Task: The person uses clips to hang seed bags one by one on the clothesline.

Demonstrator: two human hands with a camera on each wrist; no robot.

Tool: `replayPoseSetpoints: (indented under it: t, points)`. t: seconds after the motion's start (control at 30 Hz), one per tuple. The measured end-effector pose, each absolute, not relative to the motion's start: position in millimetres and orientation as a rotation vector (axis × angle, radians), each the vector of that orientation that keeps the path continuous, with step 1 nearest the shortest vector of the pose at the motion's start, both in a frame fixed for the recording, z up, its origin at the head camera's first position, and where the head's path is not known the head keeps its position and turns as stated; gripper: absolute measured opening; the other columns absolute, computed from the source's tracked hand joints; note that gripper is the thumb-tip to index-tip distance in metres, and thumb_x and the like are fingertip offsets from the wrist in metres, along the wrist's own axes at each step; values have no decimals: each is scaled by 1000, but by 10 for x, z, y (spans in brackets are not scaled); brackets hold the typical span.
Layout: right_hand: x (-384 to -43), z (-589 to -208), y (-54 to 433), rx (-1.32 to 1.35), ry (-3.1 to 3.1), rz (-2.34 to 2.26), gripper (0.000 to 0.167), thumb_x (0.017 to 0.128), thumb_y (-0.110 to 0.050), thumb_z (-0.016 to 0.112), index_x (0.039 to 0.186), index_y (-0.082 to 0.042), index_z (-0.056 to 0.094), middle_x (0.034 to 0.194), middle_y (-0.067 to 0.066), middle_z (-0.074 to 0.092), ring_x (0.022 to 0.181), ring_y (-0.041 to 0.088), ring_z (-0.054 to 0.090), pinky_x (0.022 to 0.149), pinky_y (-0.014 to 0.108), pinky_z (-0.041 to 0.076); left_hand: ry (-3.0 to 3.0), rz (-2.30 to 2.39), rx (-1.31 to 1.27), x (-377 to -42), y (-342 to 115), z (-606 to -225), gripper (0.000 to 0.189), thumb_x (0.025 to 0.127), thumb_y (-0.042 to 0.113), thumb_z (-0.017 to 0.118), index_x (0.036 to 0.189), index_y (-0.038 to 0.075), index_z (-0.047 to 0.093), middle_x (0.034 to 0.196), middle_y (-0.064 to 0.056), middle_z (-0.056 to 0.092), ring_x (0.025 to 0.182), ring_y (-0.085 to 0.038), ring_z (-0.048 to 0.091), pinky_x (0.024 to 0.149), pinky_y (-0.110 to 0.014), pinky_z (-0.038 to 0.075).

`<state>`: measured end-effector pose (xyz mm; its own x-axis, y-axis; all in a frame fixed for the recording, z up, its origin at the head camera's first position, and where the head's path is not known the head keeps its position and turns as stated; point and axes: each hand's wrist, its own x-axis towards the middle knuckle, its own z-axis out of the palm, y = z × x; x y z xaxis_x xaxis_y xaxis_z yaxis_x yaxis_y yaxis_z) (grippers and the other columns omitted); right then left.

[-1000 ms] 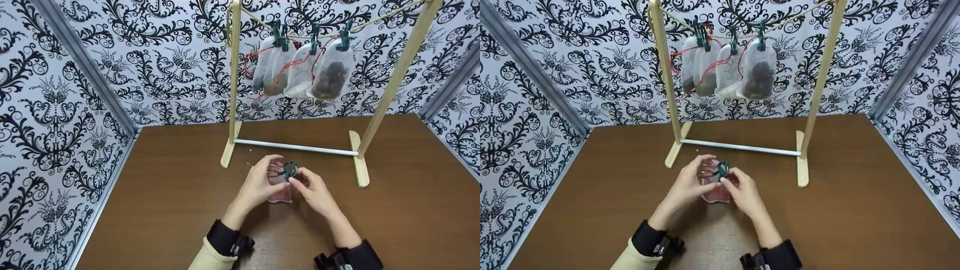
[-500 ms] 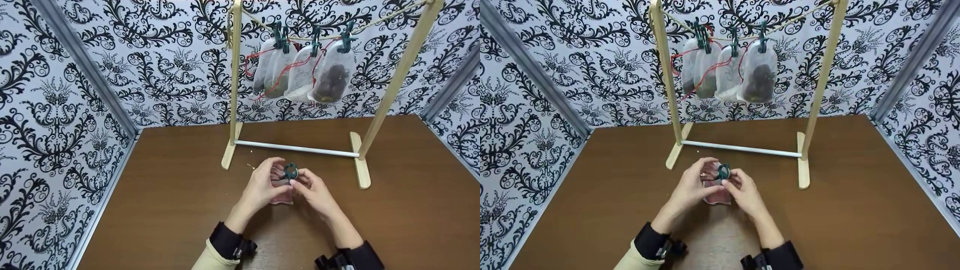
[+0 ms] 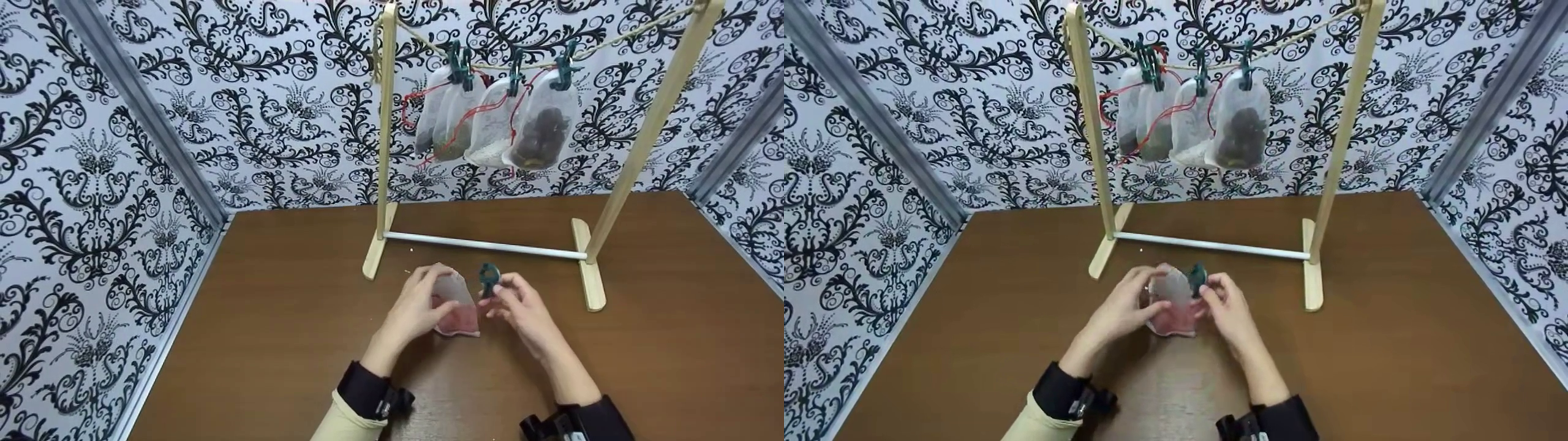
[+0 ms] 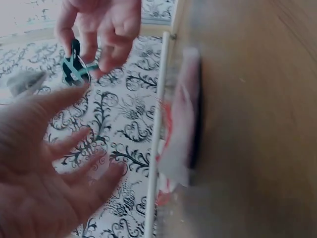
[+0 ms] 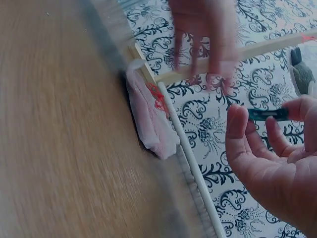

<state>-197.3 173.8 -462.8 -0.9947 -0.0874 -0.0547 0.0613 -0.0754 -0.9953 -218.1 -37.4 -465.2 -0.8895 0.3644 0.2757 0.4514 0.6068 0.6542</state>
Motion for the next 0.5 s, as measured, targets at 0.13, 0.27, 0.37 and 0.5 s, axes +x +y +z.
replayPoseSetpoints:
  t: [0.13,0.27,0.37,0.5]
  points:
    - [-1987,-4631,1759,105,2019,-2312,11,107,-11,40,110,-6,49,94,9,64,83,18,66,72,27,55,-2937,-1076,-545,-2187,-406,-4762,50,88,25,75,133,10,58,150,-30,42,138,-48,42,113,-56,39]
    - [-2003,-4646,1781,136,2000,-2346,12,107,-16,41,108,-7,50,91,9,61,81,18,63,71,26,54,-3060,-1051,-473,-2206,-414,-4823,57,86,23,78,137,11,57,156,-38,25,143,-53,33,116,-59,35]
    - [-2011,-4659,1798,146,1978,-2366,12,107,-17,43,106,-9,52,89,8,61,79,17,63,71,25,54,-3036,-1115,-467,-2230,-427,-4839,63,81,13,80,139,11,55,157,-40,20,144,-53,32,115,-58,37]
    - [-2022,-4669,1822,194,1943,-2388,17,108,-22,41,102,-11,53,86,5,58,76,16,61,69,24,52,-2991,-1191,-532,-2256,-448,-4853,71,75,2,81,140,10,53,155,-38,28,140,-49,40,112,-53,42]
